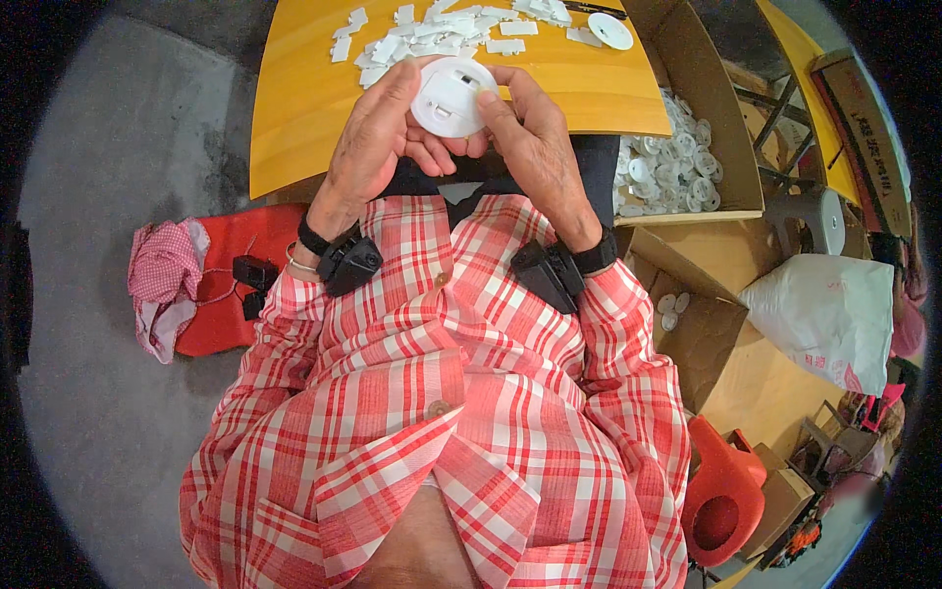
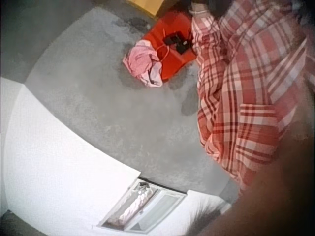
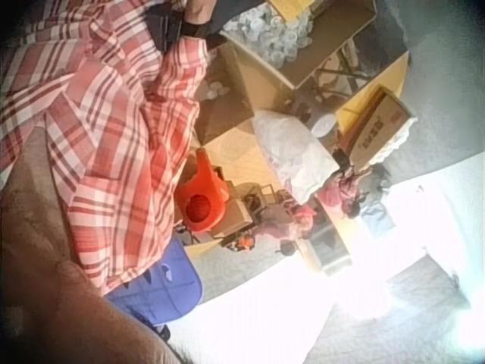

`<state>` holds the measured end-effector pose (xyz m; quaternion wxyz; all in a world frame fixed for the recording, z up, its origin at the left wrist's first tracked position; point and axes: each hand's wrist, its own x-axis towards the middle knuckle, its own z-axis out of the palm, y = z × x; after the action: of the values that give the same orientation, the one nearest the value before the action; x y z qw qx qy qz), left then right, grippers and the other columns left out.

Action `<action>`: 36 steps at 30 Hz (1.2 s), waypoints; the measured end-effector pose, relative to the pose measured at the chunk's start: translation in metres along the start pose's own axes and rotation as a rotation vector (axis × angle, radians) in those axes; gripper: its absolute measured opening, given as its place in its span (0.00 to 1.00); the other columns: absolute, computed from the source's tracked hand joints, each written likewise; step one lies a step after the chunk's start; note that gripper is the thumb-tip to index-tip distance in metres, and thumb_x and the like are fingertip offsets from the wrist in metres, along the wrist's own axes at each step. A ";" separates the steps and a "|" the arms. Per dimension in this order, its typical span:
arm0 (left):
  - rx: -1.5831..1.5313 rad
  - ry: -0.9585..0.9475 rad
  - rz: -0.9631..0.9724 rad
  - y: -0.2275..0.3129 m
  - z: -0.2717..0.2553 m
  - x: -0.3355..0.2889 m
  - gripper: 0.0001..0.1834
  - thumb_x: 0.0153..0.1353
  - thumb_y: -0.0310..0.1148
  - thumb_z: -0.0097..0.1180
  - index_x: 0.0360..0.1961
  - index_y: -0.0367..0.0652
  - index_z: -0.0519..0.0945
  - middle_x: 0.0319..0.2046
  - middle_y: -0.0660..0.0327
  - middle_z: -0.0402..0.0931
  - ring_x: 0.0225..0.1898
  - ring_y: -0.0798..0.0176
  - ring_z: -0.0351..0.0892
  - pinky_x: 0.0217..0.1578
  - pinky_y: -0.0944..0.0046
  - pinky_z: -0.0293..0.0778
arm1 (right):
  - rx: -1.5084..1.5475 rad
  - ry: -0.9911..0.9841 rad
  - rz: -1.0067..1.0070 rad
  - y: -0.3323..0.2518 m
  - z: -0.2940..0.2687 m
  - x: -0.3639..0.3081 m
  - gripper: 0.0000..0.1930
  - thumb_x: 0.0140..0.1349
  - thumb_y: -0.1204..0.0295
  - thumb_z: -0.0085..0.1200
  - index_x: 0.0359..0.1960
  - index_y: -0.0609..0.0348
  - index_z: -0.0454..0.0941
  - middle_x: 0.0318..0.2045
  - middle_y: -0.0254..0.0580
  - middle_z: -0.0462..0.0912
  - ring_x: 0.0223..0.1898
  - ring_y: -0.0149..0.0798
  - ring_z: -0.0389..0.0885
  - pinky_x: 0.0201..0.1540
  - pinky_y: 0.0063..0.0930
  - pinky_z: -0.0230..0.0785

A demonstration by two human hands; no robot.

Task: Assembling small white plastic circular components at a table.

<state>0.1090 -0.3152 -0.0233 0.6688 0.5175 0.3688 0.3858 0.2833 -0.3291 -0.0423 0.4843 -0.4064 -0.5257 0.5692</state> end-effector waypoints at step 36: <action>0.269 0.051 0.045 -0.028 0.008 0.000 0.25 0.63 0.37 0.52 0.58 0.36 0.64 0.24 0.52 0.79 0.17 0.69 0.77 0.17 0.76 0.72 | -0.106 0.015 -0.112 0.031 -0.021 -0.005 0.14 0.64 0.68 0.51 0.46 0.64 0.69 0.22 0.39 0.79 0.23 0.24 0.76 0.23 0.17 0.63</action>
<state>0.1200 -0.3237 -0.0490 0.5751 0.6006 0.4224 0.3607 0.3014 -0.3289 -0.0759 0.4971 -0.4057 -0.5731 0.5097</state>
